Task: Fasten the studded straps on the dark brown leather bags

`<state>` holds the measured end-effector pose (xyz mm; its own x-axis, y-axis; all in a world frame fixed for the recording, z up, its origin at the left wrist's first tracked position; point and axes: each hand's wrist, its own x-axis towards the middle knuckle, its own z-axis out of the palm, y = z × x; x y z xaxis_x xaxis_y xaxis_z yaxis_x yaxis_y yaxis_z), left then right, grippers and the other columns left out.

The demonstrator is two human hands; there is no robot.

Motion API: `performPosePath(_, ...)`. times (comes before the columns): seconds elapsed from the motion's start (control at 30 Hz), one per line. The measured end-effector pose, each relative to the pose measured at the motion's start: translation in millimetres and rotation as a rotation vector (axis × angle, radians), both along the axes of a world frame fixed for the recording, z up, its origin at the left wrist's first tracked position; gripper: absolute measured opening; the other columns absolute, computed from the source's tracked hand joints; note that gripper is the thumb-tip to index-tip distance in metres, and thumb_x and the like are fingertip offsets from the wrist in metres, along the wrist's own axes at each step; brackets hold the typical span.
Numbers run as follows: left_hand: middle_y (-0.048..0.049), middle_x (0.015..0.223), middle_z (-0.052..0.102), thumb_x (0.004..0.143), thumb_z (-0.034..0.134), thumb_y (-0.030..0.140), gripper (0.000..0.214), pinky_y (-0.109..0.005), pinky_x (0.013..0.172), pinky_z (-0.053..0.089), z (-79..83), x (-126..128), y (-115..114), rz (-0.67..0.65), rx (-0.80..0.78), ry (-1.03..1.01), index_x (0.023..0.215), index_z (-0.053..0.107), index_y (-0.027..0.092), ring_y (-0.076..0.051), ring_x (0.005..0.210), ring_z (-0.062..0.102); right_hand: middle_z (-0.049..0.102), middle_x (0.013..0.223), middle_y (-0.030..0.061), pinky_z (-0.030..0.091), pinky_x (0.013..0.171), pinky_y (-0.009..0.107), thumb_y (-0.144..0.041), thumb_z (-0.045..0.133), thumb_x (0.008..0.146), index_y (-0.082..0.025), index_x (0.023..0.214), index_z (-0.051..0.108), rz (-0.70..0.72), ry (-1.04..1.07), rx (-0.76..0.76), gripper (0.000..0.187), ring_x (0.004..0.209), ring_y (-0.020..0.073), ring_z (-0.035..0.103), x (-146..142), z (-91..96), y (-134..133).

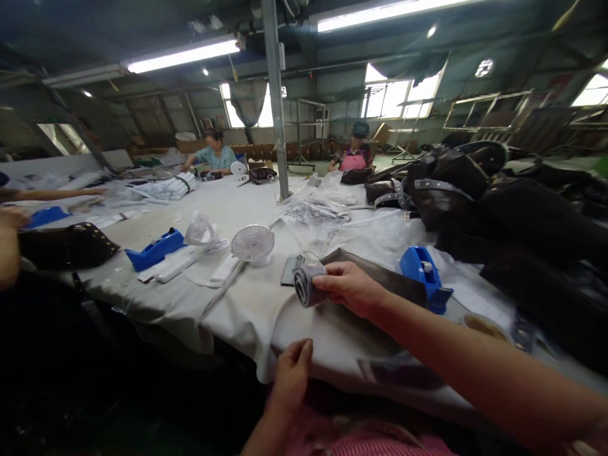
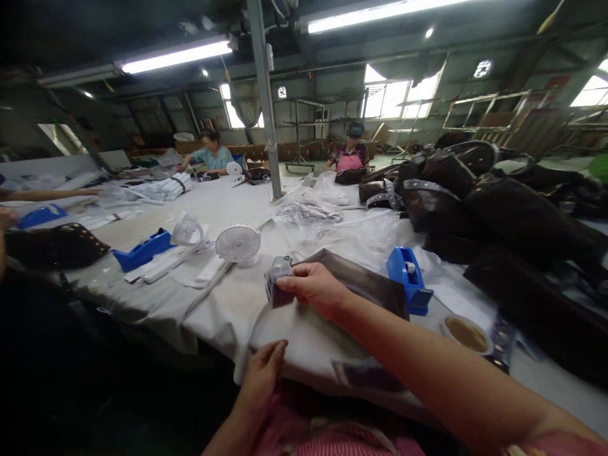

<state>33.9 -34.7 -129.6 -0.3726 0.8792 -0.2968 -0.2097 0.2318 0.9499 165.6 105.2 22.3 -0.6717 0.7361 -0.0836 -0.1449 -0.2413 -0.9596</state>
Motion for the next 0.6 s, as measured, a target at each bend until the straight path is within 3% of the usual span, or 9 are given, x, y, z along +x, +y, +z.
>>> performPosePath(0.07,-0.0021,0.069,0.061,0.066,0.08,0.06,0.059,-0.024,0.055,0.042,-0.6,20.9,19.0,-0.123,-0.02,0.009,0.095,0.073,0.01,-0.016,0.066,0.055,0.046,0.052,-0.0056,0.012,0.046,0.023,-0.045,0.086,0.065,-0.011,0.074,0.067,-0.034,0.078,0.052,0.04,0.045,0.0035,0.025,10.5,17.8,5.2)
performPosePath(0.2,-0.0074,0.083,0.066,0.065,0.083,0.054,0.069,-0.026,0.054,0.046,7.5,72.8,65.3,-0.282,-0.065,0.041,0.114,0.066,0.009,-0.021,0.074,0.062,0.047,0.056,-0.0048,0.013,0.045,0.021,-0.042,0.088,0.065,-0.012,0.073,0.065,-0.127,0.21,0.105,0.038,0.046,0.0033,0.026,35.3,42.3,6.2)
performPosePath(0.37,-0.0169,0.1,0.066,0.072,0.07,0.07,0.072,-0.028,0.058,0.05,28.8,126.9,120.4,-0.381,-0.119,0.077,0.109,0.063,0.008,-0.027,0.091,0.065,0.047,0.055,-0.0051,0.012,0.043,0.021,-0.039,0.088,0.067,-0.012,0.07,0.063,-0.195,0.263,0.126,0.036,0.045,0.0028,0.026,73.5,57.5,3.4)
performPosePath(0.5,-0.0231,0.102,0.066,0.081,0.044,0.08,0.079,-0.035,0.062,0.055,45.8,153.2,133.1,-0.456,-0.152,0.065,0.103,0.061,0.006,-0.03,0.088,0.07,0.045,0.053,-0.0055,0.011,0.042,0.02,-0.04,0.087,0.067,-0.012,0.07,0.064,-0.216,0.254,0.123,0.037,0.044,0.0026,0.024,103.2,52.3,-3.0)
performPosePath(0.6,-0.021,0.095,0.069,0.086,0.047,0.069,0.065,-0.038,0.067,0.056,55.8,164.5,122.4,-0.464,-0.065,0.186,0.098,0.064,0.008,-0.03,0.084,0.071,0.048,0.054,-0.0043,0.012,0.041,0.02,-0.041,0.086,0.069,-0.012,0.072,0.066,-0.213,0.25,0.12,0.036,0.044,0.0024,0.025,118.7,43.1,-10.0)
